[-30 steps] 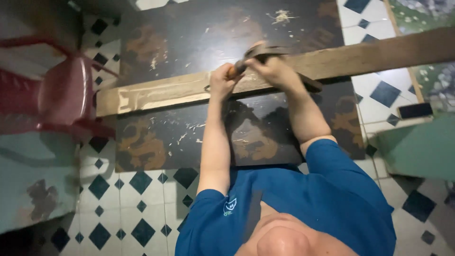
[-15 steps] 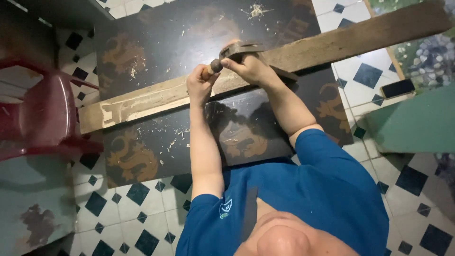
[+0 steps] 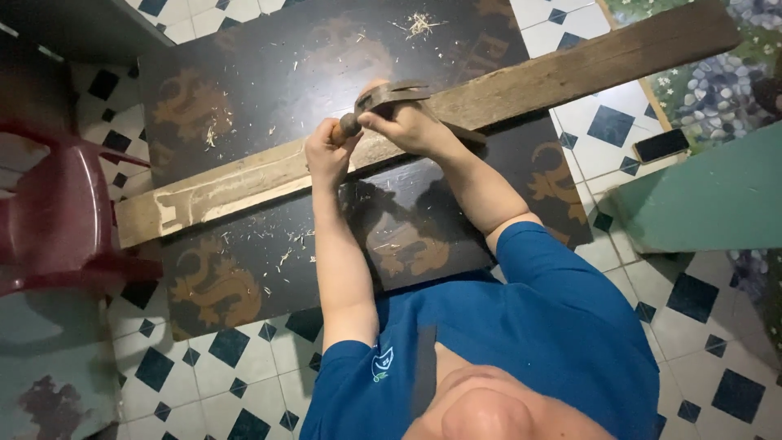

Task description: Using a hammer and a chisel to carve a groove into a wooden plank on a table.

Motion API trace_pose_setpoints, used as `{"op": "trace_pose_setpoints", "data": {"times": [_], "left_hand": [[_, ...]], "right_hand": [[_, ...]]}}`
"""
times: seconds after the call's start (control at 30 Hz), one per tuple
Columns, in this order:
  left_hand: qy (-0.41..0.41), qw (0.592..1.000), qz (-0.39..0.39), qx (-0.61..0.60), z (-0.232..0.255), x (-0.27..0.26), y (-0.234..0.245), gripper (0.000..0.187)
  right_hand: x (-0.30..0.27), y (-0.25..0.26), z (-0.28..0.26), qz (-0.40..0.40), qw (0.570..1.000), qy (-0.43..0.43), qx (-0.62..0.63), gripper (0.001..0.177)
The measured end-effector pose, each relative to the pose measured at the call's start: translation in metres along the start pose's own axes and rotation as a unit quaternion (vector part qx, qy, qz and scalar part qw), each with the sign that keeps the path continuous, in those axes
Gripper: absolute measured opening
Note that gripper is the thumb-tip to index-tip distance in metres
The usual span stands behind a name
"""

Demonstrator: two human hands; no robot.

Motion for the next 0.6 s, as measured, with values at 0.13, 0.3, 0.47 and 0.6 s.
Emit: {"op": "trace_pose_setpoints", "data": {"times": [0.13,0.3,0.47,0.6], "left_hand": [[0.002,1.000,0.011,-0.003,-0.001,-0.002,0.006,0.027],[0.000,0.998,-0.046,-0.037,0.022,0.002,0.018,0.031],[0.013,0.998,-0.047,-0.041,0.028,-0.003,0.027,0.026],[-0.040,0.998,-0.050,-0.029,0.021,-0.005,0.028,0.029]], "right_hand": [[-0.004,0.001,0.011,-0.011,1.000,0.001,0.009,0.049],[-0.001,0.003,0.019,0.097,0.984,0.146,-0.012,0.040],[0.002,-0.007,0.027,0.025,0.997,0.065,-0.031,0.045],[-0.002,-0.003,0.017,0.108,0.984,0.142,0.005,0.044]]}}
Point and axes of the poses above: each hand's wrist, its own x-axis towards the middle knuckle, its own y-axis out of the back of the hand, z = x × y, the point moved 3 cm from there along x, towards the middle knuckle, and after that the axes turned 4 degrees about y, right-handed, at the moved point
